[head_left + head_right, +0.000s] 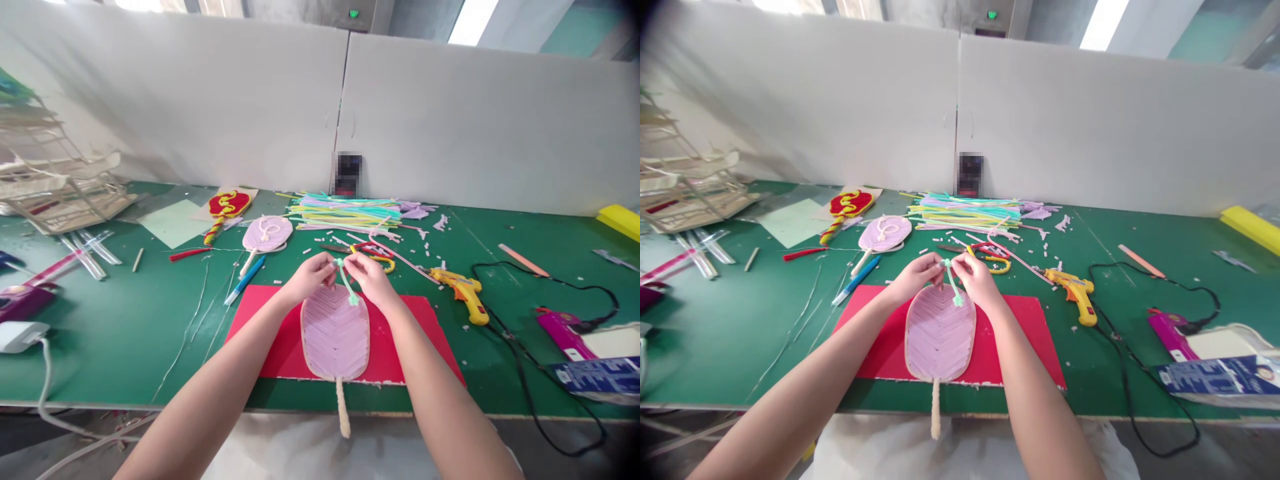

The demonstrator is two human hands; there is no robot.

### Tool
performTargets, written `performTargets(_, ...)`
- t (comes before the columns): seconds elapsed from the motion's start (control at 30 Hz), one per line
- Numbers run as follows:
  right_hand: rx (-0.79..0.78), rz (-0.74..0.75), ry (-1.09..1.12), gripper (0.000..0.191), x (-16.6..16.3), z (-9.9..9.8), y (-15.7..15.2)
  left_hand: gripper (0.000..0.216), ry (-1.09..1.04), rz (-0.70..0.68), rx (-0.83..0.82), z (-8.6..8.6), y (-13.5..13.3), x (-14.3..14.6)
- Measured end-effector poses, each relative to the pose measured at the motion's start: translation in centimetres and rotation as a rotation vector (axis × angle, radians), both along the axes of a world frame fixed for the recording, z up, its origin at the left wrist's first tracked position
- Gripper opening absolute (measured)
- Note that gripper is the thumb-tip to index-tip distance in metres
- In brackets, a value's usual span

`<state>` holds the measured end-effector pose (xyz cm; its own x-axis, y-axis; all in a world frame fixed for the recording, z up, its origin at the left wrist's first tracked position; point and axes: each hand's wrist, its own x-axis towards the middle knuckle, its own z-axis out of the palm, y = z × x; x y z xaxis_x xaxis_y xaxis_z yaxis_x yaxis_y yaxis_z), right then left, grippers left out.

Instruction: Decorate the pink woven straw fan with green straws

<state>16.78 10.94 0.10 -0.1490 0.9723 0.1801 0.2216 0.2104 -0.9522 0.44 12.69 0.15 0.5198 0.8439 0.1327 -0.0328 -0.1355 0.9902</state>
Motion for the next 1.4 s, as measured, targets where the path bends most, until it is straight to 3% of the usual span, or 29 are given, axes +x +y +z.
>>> performTargets(0.73,0.17,0.044,-0.166,0.018,0.31,0.68,-0.7,0.023,-0.085,-0.119,-0.143,0.49,-0.25,-0.29)
performTargets(1.23,0.046,0.032,-0.115,0.013,-0.13,0.45,-0.58,0.011,0.208,0.089,0.221,0.13,-0.69,-0.14)
performTargets(1.4,0.143,0.009,-0.192,0.013,-0.06,0.5,-0.67,0.02,0.164,0.029,0.172,-0.06,-0.47,-0.09)
